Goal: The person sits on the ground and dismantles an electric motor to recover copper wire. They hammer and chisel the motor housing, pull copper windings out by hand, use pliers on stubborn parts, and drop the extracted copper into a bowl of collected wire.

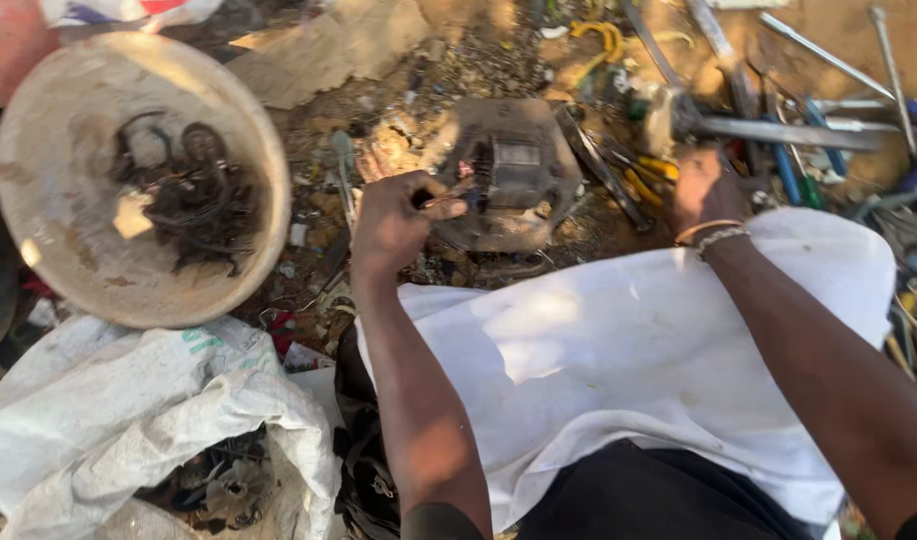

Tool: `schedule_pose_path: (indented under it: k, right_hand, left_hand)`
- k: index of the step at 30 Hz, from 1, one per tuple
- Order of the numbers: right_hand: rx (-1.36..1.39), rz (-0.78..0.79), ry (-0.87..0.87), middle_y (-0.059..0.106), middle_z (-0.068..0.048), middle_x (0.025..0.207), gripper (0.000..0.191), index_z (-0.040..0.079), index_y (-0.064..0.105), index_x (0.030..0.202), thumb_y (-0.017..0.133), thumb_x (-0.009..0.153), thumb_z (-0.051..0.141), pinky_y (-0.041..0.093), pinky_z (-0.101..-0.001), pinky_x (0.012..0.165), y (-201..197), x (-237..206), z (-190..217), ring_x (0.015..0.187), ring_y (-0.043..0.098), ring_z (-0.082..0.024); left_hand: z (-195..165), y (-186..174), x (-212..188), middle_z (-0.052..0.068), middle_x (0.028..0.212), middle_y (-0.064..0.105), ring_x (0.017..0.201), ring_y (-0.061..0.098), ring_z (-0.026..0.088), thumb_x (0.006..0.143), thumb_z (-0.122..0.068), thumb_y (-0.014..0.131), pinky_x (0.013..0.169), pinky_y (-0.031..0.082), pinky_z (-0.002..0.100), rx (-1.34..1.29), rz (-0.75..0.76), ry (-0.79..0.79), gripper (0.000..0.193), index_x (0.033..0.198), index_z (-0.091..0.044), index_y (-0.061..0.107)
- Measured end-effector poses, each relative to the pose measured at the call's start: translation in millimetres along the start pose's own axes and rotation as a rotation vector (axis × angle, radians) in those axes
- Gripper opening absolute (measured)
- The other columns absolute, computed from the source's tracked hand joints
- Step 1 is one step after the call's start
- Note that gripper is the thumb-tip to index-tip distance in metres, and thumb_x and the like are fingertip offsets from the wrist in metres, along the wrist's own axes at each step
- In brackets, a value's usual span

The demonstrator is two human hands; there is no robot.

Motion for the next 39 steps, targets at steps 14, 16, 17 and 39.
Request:
schedule_pose_path:
  k: [14,16,17,39]
  right_hand:
    - [0.306,-0.303,0.003,0.064,-0.023,0.112,0.025,0.002,0.071,0.119,0.074,0.107,0.023,0.052,-0.0528,0.093,-28.9,-40.0,-13.9,0.111,0.063,-0.043]
    - [0.425,-0.294,0.0,0.062,-0.02,0.115,0.026,0.0,0.067,0.123,0.075,0.111,0.021,0.052,-0.0469,0.096,-39.3,-52.0,-16.1,0.109,0.062,-0.038]
    - [0.49,-0.303,0.016,0.063,-0.019,0.118,0.026,0.0,0.066,0.127,0.075,0.111,0.019,0.052,-0.0447,0.097,-45.6,-56.5,-16.4,0.11,0.063,-0.036]
    - [1.364,0.595,0.209,0.06,-0.025,0.139,0.07,0.01,0.036,0.157,0.057,0.093,0.031,0.06,-0.0507,0.088,-51.2,-94.4,111.5,0.123,0.064,-0.039]
  left_hand:
    - [10.5,7.4,18.6,0.011,0.081,0.076,0.07,0.068,0.024,0.092,-0.046,0.072,0.068,0.051,0.04,-0.349,-0.147,0.13,0.039,0.099,-0.008,0.078]
    - [15.2,14.3,24.0,0.015,0.078,0.072,0.068,0.06,0.028,0.094,-0.043,0.073,0.065,0.048,0.044,-0.365,-0.059,0.061,0.038,0.1,-0.006,0.077]
    - [8.0,7.6,23.4,0.013,0.081,0.073,0.072,0.064,0.027,0.093,-0.041,0.075,0.07,0.05,0.042,-0.375,-0.1,0.15,0.036,0.097,-0.005,0.077]
    - [-11.8,3.3,13.6,0.01,0.093,0.074,0.086,0.07,0.023,0.089,-0.028,0.077,0.083,0.054,0.042,-0.423,-0.133,0.421,0.033,0.108,-0.003,0.067]
Point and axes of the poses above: each hand's wrist, its own x-axis towards the middle knuckle, its own y-axis out of the palm, z = x × y, the point moved 10 cm from there along x, towards the middle knuckle
